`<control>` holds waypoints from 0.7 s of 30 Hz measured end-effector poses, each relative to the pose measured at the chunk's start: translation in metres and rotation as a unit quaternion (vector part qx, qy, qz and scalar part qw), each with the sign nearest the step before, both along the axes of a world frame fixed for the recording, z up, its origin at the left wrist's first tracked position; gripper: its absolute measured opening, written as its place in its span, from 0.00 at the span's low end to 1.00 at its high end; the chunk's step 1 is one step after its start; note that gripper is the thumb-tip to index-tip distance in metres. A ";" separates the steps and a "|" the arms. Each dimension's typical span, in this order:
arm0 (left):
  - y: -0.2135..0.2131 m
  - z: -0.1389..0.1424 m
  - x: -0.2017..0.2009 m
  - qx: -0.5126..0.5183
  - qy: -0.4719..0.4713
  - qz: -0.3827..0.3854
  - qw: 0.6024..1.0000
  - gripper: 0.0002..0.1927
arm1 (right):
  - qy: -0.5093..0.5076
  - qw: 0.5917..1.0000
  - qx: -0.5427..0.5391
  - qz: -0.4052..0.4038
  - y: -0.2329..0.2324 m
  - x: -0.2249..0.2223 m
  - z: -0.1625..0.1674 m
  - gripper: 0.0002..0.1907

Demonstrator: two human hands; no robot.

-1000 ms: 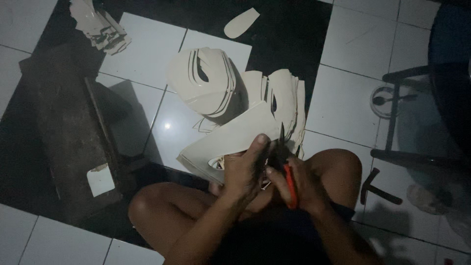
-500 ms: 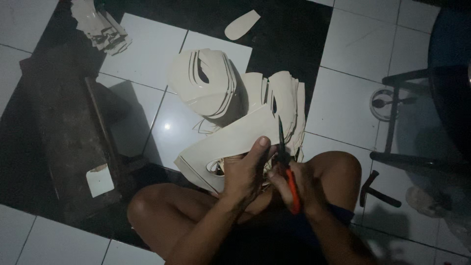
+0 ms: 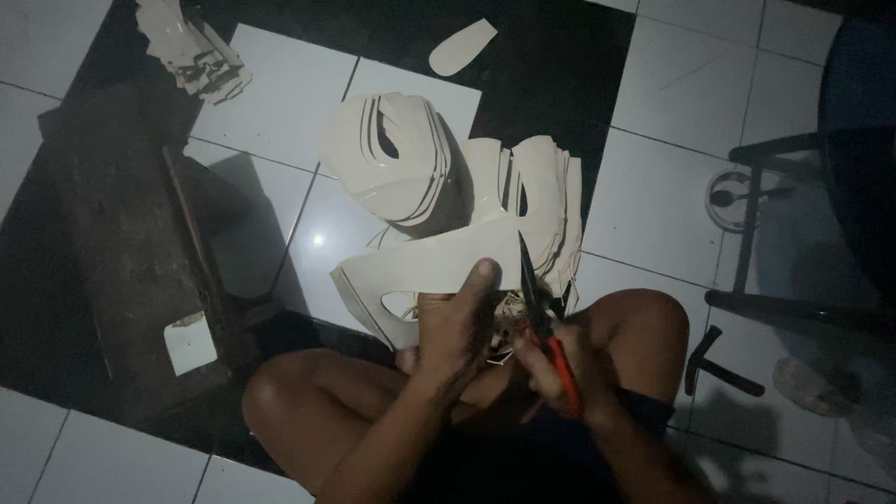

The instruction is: The person sits on the floor and uses red-handled scissors to trim the edges of a white, flexible, shoe-shaped material. They repeatedly cut small strips from the perimeter of the piece, rotating it to follow the contour, while a pile of similar cut pieces and trimmings sits nearby.

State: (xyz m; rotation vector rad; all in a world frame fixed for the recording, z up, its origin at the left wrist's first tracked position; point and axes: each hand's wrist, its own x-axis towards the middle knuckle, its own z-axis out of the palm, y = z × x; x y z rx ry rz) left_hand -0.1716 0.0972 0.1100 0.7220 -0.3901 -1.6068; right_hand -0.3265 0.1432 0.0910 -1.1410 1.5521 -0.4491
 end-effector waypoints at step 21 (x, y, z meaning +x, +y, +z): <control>-0.001 -0.026 0.040 0.027 -0.197 -0.011 0.980 0.27 | -0.056 0.995 -0.079 -0.004 0.020 -0.023 -0.070 0.20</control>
